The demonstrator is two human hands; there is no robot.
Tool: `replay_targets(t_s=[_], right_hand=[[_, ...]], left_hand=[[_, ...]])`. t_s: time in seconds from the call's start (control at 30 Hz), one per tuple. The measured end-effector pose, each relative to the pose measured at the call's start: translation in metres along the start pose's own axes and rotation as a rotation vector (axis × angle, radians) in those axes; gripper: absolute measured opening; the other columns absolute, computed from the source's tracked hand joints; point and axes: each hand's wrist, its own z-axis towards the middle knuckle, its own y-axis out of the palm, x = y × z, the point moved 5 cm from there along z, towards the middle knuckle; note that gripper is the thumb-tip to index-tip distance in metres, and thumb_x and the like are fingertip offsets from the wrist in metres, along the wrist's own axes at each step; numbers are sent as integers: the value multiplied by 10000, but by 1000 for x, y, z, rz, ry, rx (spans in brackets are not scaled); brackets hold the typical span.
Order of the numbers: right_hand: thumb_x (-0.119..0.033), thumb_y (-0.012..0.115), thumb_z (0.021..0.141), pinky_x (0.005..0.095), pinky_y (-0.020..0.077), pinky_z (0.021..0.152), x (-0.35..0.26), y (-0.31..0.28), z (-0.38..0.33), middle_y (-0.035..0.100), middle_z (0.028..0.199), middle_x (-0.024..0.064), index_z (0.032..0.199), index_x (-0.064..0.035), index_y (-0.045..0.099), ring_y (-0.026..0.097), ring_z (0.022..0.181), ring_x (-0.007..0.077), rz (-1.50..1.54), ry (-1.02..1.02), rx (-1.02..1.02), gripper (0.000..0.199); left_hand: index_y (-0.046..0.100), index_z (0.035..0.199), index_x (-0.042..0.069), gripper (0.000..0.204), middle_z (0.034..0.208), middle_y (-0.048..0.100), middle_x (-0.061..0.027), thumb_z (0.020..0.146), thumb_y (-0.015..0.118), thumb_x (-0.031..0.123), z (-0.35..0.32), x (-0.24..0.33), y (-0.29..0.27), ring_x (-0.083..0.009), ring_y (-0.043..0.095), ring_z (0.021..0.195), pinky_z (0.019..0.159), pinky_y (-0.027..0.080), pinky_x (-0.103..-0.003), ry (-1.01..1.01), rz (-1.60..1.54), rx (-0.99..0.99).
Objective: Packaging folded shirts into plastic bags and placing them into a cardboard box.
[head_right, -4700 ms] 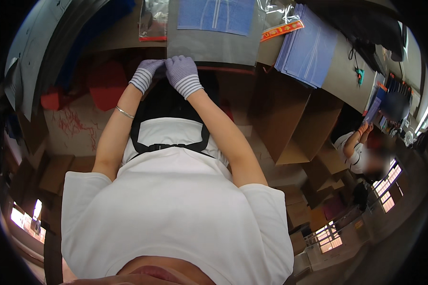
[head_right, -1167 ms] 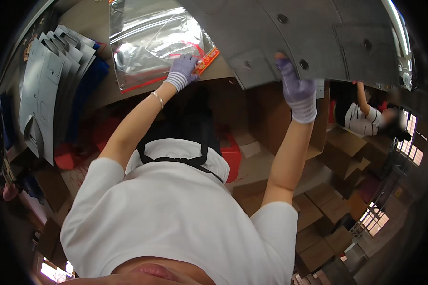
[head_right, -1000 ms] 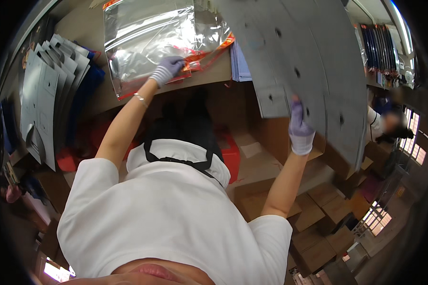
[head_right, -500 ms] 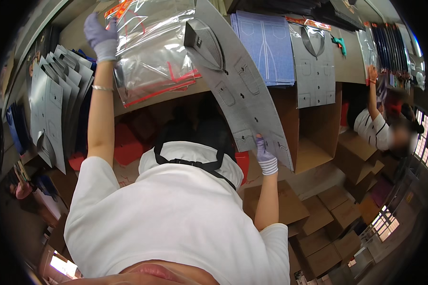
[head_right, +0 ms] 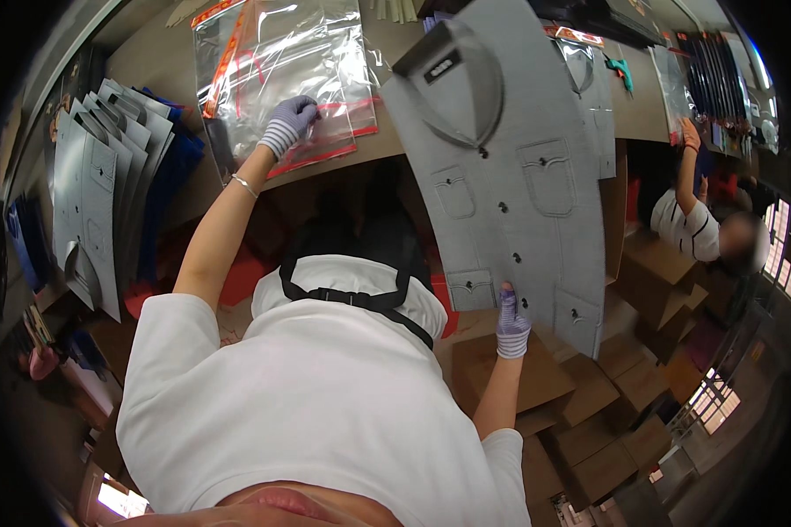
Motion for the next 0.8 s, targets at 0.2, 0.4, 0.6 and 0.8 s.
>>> replay_targets(t_s=[0.2, 0.4, 0.6, 0.8], right_hand=[[-191, 590, 846, 339, 401, 883, -38, 68, -20, 588, 1092, 140, 1098, 39, 539, 547, 994, 242, -271, -205, -17, 344], [-133, 574, 829, 336, 453, 550, -42, 127, -21, 606, 767, 165, 1032, -52, 588, 605, 637, 292, -272, -359, -113, 219], [-172, 615, 824, 355, 410, 841, -5, 101, -15, 594, 1008, 119, 1015, 17, 562, 541, 912, 247, 26, -59, -94, 274], [-112, 609, 730, 337, 402, 908, -3, -8, 1, 541, 1126, 114, 1204, 40, 436, 521, 1032, 224, 577, 406, -225, 527]], left_hand=[[650, 731, 75, 259, 655, 639, -78, 761, 575, 321, 12, 22, 3, -189, 608, 603, 625, 473, -304, -102, 105, -1], [673, 823, 138, 158, 707, 630, -126, 757, 567, 235, 18, 30, -76, -226, 613, 614, 625, 479, -318, 151, 187, 470], [623, 844, 40, 102, 735, 638, -112, 803, 586, 126, -42, 122, -141, -164, 594, 609, 595, 471, -269, 487, -2, 634], [590, 900, 33, 195, 836, 627, -142, 753, 611, 160, -65, 80, -102, -293, 608, 783, 725, 472, -335, 298, 120, 456]])
